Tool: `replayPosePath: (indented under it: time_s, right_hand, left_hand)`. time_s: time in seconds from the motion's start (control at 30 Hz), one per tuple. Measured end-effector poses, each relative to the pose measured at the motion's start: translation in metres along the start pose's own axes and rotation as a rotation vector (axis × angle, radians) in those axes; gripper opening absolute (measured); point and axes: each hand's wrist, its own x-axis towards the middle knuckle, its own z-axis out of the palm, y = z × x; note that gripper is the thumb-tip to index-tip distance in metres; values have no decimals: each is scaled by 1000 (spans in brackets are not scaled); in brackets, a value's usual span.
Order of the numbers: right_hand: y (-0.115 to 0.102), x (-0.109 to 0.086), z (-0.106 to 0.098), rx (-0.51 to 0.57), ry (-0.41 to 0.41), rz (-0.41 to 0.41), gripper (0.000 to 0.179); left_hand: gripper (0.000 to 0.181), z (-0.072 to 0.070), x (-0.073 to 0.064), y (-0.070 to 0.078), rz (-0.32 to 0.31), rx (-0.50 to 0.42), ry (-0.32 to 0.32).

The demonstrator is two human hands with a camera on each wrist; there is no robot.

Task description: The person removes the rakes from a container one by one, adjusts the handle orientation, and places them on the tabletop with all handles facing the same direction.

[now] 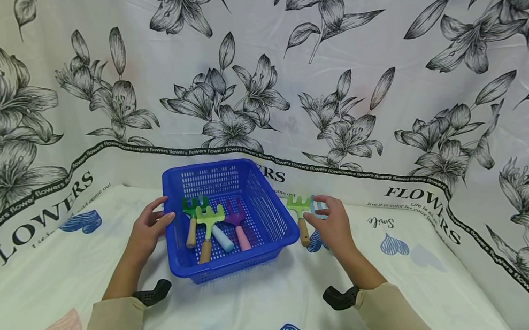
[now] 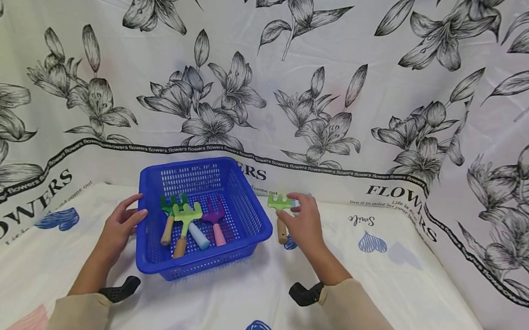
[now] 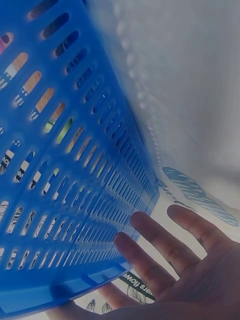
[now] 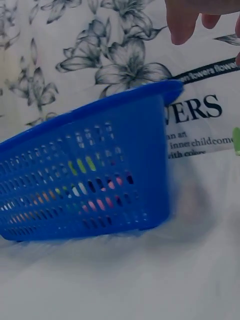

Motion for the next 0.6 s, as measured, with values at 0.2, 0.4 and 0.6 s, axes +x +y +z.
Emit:
replayPosePath:
  time_s: [0.2,0.4,0.6]
  right_hand:
    - [-22,3,12,46,-50,-91,52]
    - [-35,6,27,96,-99,-204,55]
    - [-47,9,46,108,-154,-255,61]
  left_hand:
    - [64,-1,0,0,-4,7,-6]
    - [65,0,1,1,-8,3,-12]
    - [66,-1,1,1,-16,4,-11]
